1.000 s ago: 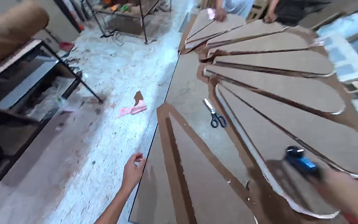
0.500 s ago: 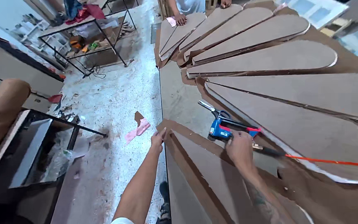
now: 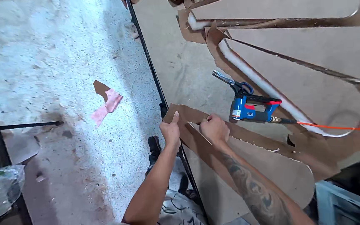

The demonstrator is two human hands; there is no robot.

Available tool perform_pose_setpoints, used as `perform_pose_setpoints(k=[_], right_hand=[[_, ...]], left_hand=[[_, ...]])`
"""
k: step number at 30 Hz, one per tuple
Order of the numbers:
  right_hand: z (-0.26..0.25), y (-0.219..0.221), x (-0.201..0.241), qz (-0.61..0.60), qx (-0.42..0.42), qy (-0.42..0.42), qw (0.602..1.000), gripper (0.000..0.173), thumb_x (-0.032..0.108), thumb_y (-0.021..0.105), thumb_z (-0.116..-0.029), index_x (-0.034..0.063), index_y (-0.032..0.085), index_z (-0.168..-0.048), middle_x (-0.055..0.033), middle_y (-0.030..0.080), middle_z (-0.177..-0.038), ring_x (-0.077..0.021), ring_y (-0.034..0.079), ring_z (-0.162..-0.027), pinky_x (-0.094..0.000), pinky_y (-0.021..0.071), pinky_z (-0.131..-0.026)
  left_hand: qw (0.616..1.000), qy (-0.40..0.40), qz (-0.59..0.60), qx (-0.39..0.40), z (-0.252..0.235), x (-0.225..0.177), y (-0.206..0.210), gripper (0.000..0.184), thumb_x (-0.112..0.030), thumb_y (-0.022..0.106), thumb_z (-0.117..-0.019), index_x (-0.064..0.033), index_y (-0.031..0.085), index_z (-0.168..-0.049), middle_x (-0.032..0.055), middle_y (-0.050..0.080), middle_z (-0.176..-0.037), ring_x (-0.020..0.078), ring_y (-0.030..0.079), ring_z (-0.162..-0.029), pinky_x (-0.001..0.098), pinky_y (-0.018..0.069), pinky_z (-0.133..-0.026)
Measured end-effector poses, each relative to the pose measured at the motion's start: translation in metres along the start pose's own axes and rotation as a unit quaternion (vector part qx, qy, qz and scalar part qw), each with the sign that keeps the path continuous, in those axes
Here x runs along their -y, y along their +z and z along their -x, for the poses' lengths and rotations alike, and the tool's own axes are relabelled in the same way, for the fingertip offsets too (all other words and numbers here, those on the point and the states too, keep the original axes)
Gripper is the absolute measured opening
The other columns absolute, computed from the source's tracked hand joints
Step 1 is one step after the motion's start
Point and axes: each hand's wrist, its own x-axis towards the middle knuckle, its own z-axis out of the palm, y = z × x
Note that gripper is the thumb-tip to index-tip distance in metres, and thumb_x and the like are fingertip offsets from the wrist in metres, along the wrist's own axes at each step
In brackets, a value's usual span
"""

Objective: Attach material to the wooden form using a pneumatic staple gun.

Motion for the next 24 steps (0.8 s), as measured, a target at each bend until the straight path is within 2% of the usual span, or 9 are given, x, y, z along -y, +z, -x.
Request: perform_pose_setpoints(k=[5, 7, 10, 14, 16, 17, 19, 22, 24], right_hand=[[0.006, 0.022, 0.001, 0.099, -0.060, -0.035, 0.993, 0.030, 0.036, 0.049, -0.0956, 0.0121, 0.060, -0.109, -0.0150, 0.068, -0.087, -0.0381, 0.070, -0.080, -0.0598, 0.0527, -0.059], [0.006, 0.034, 0.002, 0.115, -0.071, -0.064, 0.989, 0.032, 0.033, 0.045, -0.0963, 0.0105, 0.058, -0.114, -0.0159, 0.067, -0.098, -0.0375, 0.069, -0.085, -0.0572, 0.0542, -0.061], [0.015, 0.029, 0.000, 0.112, -0.064, -0.061, 0.990, 0.028, 0.032, 0.042, -0.0984, 0.0118, 0.058, -0.111, -0.0143, 0.066, -0.092, -0.0360, 0.069, -0.078, -0.0553, 0.0520, -0.055], [0.015, 0.021, -0.010, 0.025, -0.074, -0.177, 0.981, 0.050, 0.061, 0.044, -0.1015, 0.0155, 0.063, -0.107, -0.0056, 0.063, -0.085, -0.0248, 0.064, -0.074, -0.0478, 0.0524, -0.058], [0.009, 0.011, -0.015, 0.006, -0.067, -0.324, 0.944, 0.056, 0.066, 0.057, -0.0911, 0.0165, 0.068, -0.114, -0.0014, 0.068, -0.103, -0.0201, 0.065, -0.098, -0.0471, 0.0544, -0.084], [0.007, 0.006, -0.016, 0.019, -0.063, -0.383, 0.921, 0.058, 0.068, 0.063, -0.0862, 0.0179, 0.070, -0.116, -0.0019, 0.069, -0.110, -0.0220, 0.063, -0.106, -0.0506, 0.0496, -0.093], [0.006, 0.004, -0.025, 0.036, -0.063, -0.448, 0.891, 0.044, 0.056, 0.069, -0.0886, 0.0198, 0.073, -0.113, -0.0017, 0.069, -0.109, -0.0235, 0.062, -0.107, -0.0512, 0.0468, -0.096], [0.002, 0.006, -0.028, 0.011, -0.059, -0.491, 0.869, 0.024, 0.038, 0.068, -0.0937, 0.0174, 0.075, -0.103, -0.0012, 0.071, -0.105, -0.0214, 0.065, -0.103, -0.0467, 0.0519, -0.094], [0.001, 0.008, -0.030, -0.009, -0.060, -0.504, 0.861, 0.023, 0.036, 0.067, -0.0949, 0.0169, 0.076, -0.102, -0.0010, 0.070, -0.103, -0.0207, 0.065, -0.102, -0.0456, 0.0519, -0.093]], left_hand=[[0.998, -0.001, -0.057, 0.003, 0.010, -0.006, -0.005, 0.033, -0.039, 0.078, -0.0921, -0.0071, 0.076, -0.102, 0.0065, 0.078, -0.092, 0.0176, 0.075, -0.085, 0.0419, 0.0646, -0.080], [0.992, -0.003, -0.118, 0.034, 0.010, -0.009, -0.011, 0.043, -0.053, 0.074, -0.0912, -0.0134, 0.077, -0.107, 0.0056, 0.077, -0.092, 0.0191, 0.074, -0.080, 0.0444, 0.0635, -0.075], [0.986, -0.011, -0.152, 0.072, 0.013, -0.011, -0.025, 0.042, -0.053, 0.072, -0.0923, -0.0164, 0.076, -0.114, 0.0052, 0.078, -0.095, 0.0201, 0.075, -0.079, 0.0443, 0.0651, -0.074], [0.971, 0.085, -0.207, 0.080, 0.004, -0.020, -0.037, 0.031, -0.043, 0.072, -0.0954, -0.0240, 0.073, -0.120, 0.0006, 0.077, -0.098, 0.0161, 0.074, -0.077, 0.0402, 0.0643, -0.068], [0.925, 0.236, -0.284, 0.093, -0.006, -0.031, -0.046, 0.042, -0.030, 0.072, -0.0978, -0.0200, 0.061, -0.138, -0.0023, 0.069, -0.128, 0.0116, 0.068, -0.112, 0.0377, 0.0609, -0.093], [0.889, 0.321, -0.308, 0.107, -0.010, -0.035, -0.051, 0.044, -0.025, 0.073, -0.0959, -0.0118, 0.061, -0.136, 0.0041, 0.063, -0.135, 0.0171, 0.062, -0.122, 0.0398, 0.0565, -0.100], [0.806, 0.426, -0.365, 0.188, -0.014, -0.043, -0.060, 0.031, -0.021, 0.073, -0.0955, -0.0086, 0.070, -0.124, 0.0083, 0.067, -0.126, 0.0217, 0.062, -0.121, 0.0408, 0.0547, -0.103], [0.681, 0.405, -0.487, 0.367, -0.029, -0.045, -0.049, 0.035, -0.031, 0.064, -0.1024, -0.0150, 0.067, -0.134, 0.0032, 0.068, -0.130, 0.0173, 0.064, -0.120, 0.0400, 0.0526, -0.106], [0.632, 0.411, -0.491, 0.436, -0.037, -0.039, -0.035, 0.032, -0.021, 0.065, -0.1017, -0.0102, 0.068, -0.131, 0.0070, 0.069, -0.128, 0.0185, 0.066, -0.120, 0.0385, 0.0542, -0.106]])
